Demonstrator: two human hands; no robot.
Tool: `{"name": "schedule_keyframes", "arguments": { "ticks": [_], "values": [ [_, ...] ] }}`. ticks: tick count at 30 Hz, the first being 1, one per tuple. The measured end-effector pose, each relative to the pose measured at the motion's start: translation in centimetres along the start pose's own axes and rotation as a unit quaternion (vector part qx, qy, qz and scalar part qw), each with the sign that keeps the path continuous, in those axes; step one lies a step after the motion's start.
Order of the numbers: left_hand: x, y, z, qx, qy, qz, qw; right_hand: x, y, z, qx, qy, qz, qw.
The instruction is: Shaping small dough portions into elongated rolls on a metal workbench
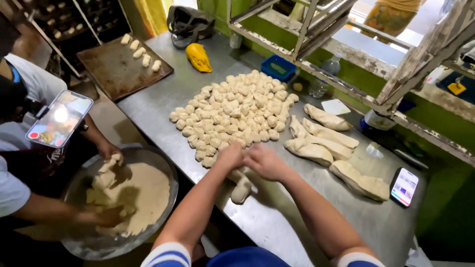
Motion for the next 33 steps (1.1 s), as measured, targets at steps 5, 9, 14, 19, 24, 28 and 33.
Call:
{"name": "schedule_keyframes", "arguments": {
  "ticks": [5, 9, 14, 19, 24, 28, 33],
  "values": [
    [-5.1, -6.8, 6.1, 0.062, -0.239, -0.011, 0.969, 0.5, -0.7, 5.5, 0.065, -0.007, 0.139, 0.988],
    [4.7, -0.4, 1.4, 0.070, -0.394, -0.065, 0.914, 0.4, -2.9, 8.0, 0.184, 0.038, 0.253, 0.949],
    [0.0, -2.5, 5.3, 0.116, -0.078, -0.037, 0.989, 0.1, -0.1, 3.8, 0.349, -0.127, 0.021, 0.928],
    [-3.0, -2.1, 1.2, 0.089, 0.121, -0.024, 0.988, 5.5, -0.5, 0.5, 0.324, 0.058, -0.063, 0.942],
    [-3.9, -3.0, 0.5, 0.123, -0.097, -0.089, 0.984, 1.5, 2.2, 3.0, 0.191, -0.288, 0.116, 0.931],
    [-4.7, -2.7, 2.1, 0.230, -0.319, -0.060, 0.917, 2.1, 2.1, 3.3, 0.245, -0.047, 0.184, 0.951],
    [2.3, -1.9, 2.1, 0.078, -0.101, -0.091, 0.988, 2.5, -0.3, 8.9, 0.323, -0.065, 0.152, 0.932]
  ]
}}
Point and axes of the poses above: each hand's wrist, its own y-axis towards the middle knuckle, its own x-axis out of the palm, z = x × y, the point moved 10 cm from there along y, towards the middle knuckle, and after that the axes turned 2 degrees about -x, right-handed, at the moved point
